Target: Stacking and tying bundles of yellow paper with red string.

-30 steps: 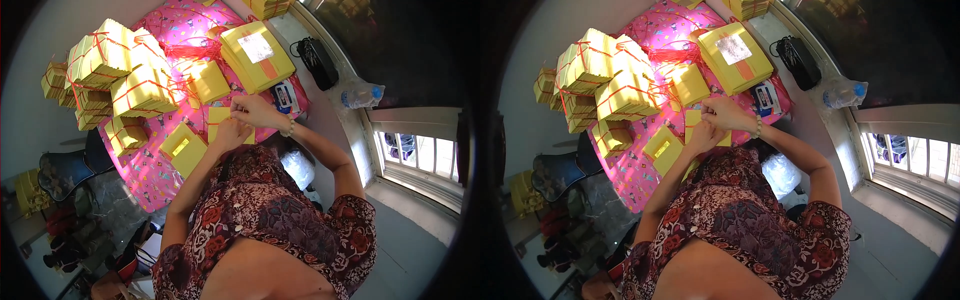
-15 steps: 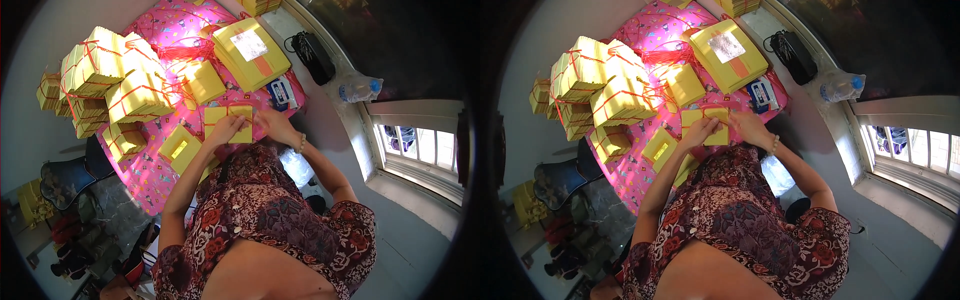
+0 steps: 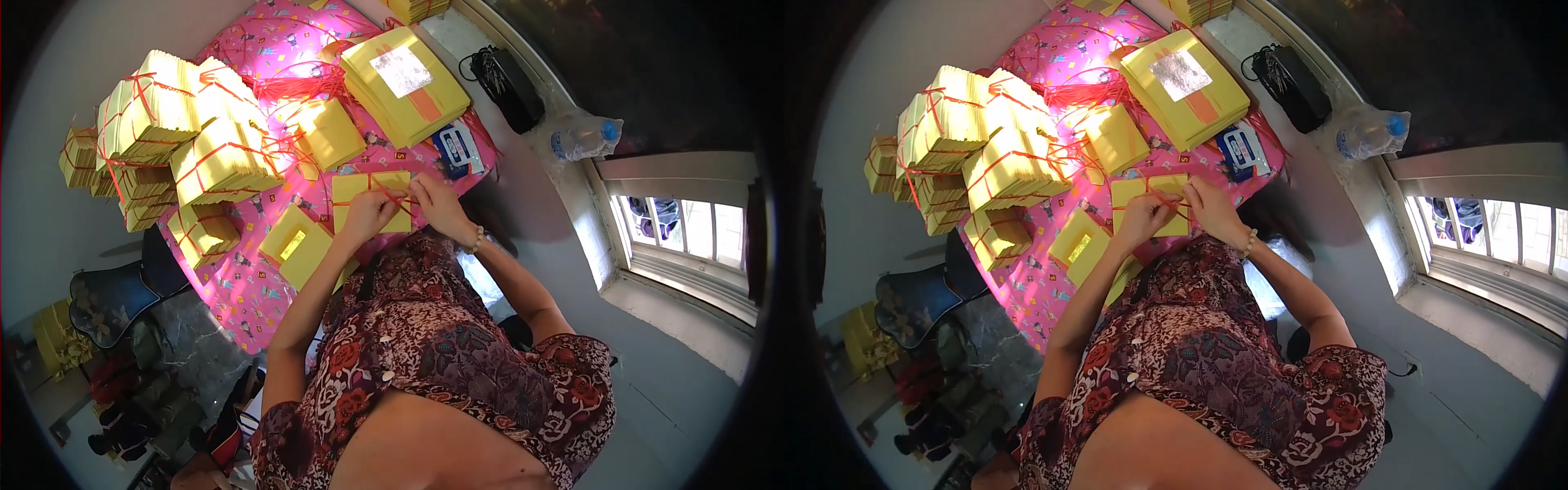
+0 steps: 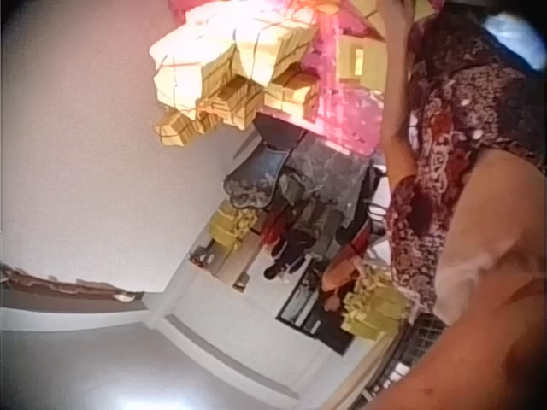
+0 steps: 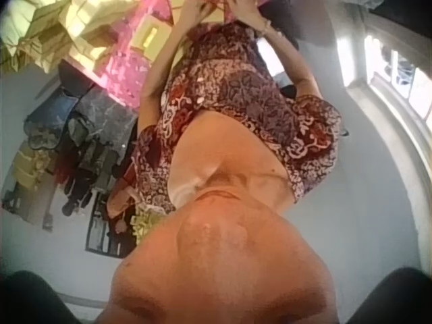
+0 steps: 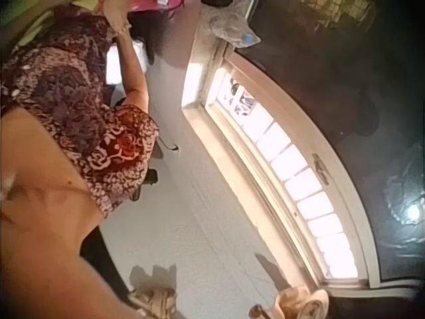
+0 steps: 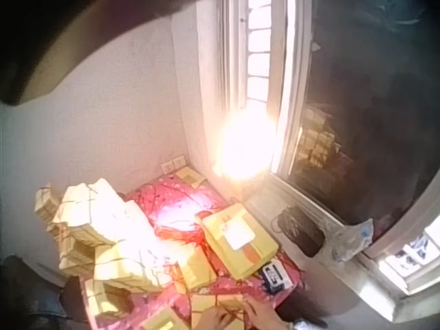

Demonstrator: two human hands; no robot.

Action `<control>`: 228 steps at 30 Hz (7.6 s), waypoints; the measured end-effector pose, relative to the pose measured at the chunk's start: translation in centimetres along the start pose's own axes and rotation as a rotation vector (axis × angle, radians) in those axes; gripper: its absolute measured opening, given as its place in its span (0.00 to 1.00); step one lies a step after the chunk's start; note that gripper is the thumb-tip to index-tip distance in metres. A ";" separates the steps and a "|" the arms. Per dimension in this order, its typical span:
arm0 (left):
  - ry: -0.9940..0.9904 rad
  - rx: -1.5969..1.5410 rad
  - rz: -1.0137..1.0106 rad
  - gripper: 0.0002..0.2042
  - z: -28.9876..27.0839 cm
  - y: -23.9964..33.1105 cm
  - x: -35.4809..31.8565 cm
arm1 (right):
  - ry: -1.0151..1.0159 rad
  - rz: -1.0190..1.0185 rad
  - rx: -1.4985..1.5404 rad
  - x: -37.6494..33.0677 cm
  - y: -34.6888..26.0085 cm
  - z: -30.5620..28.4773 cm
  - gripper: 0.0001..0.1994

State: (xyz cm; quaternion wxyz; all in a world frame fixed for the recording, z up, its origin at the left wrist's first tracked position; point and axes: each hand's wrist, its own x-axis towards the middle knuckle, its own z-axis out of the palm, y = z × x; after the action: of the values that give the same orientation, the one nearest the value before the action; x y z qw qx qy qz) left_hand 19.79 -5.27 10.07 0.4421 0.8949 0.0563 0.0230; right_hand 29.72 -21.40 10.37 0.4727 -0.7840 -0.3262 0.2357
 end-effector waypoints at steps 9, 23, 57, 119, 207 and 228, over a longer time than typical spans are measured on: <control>0.015 -0.128 -0.061 0.09 0.3 -0.1 0.1 | 0.025 -0.061 0.034 -2.0 -0.2 0.5 0.06; -0.019 0.191 -0.108 0.09 1.4 -0.9 -0.5 | 0.042 -0.432 -0.187 2.7 -6.1 -1.1 0.04; 0.327 0.082 0.295 0.11 1.4 -1.3 -0.6 | -0.164 -0.229 0.091 2.3 2.7 -0.8 0.08; -0.005 0.161 0.103 0.04 0.9 -1.0 1.5 | 0.080 -0.405 -0.149 1.0 -0.6 -0.2 0.10; 0.483 -0.459 -0.689 0.42 4.4 -12.5 -5.1 | -0.066 0.433 0.529 3.7 8.1 6.6 0.35; 0.410 -0.798 -0.693 0.33 2.0 -5.8 -3.6 | -0.051 0.540 0.521 2.0 5.9 4.5 0.31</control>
State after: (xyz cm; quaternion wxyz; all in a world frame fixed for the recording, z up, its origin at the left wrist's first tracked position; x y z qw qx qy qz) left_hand 15.93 -3.74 4.27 0.7077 0.5650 0.4185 0.0694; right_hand 29.67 -19.28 3.01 0.5690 -0.6889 -0.0485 0.4464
